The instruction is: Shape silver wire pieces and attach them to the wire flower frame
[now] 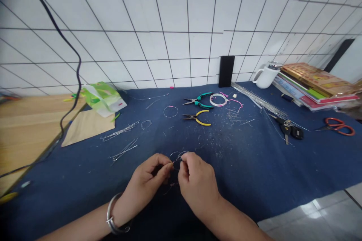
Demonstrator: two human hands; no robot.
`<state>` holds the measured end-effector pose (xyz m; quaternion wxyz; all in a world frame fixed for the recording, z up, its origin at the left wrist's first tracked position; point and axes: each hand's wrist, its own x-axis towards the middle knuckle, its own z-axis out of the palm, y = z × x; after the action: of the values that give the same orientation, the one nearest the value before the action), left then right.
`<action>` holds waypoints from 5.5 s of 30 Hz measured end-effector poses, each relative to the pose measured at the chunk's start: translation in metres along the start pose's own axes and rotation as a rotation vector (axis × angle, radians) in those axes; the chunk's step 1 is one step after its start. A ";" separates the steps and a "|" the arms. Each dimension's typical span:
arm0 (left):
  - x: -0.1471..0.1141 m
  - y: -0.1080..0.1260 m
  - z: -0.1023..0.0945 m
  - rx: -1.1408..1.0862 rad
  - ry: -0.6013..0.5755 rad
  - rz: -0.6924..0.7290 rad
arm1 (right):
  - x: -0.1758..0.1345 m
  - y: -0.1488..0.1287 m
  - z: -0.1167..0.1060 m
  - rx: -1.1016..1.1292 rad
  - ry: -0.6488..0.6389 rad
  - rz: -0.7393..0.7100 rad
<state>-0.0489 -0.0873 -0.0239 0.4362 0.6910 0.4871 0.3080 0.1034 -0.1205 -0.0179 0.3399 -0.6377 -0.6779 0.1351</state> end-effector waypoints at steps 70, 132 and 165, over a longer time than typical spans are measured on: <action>0.048 -0.028 -0.046 -0.326 -0.126 -0.203 | 0.125 0.074 -0.017 -0.123 -0.670 -0.564; 0.047 -0.024 -0.039 -0.716 -0.312 -0.380 | 0.094 0.051 -0.007 -0.311 -0.298 -1.292; 0.042 -0.019 -0.035 -0.753 -0.275 -0.423 | 0.089 0.030 -0.020 -0.570 -0.372 -1.354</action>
<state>-0.0721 -0.0350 -0.0263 0.7710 0.4041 0.4093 0.2734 0.1435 -0.0362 0.0037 0.0508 -0.1121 -0.9762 -0.1784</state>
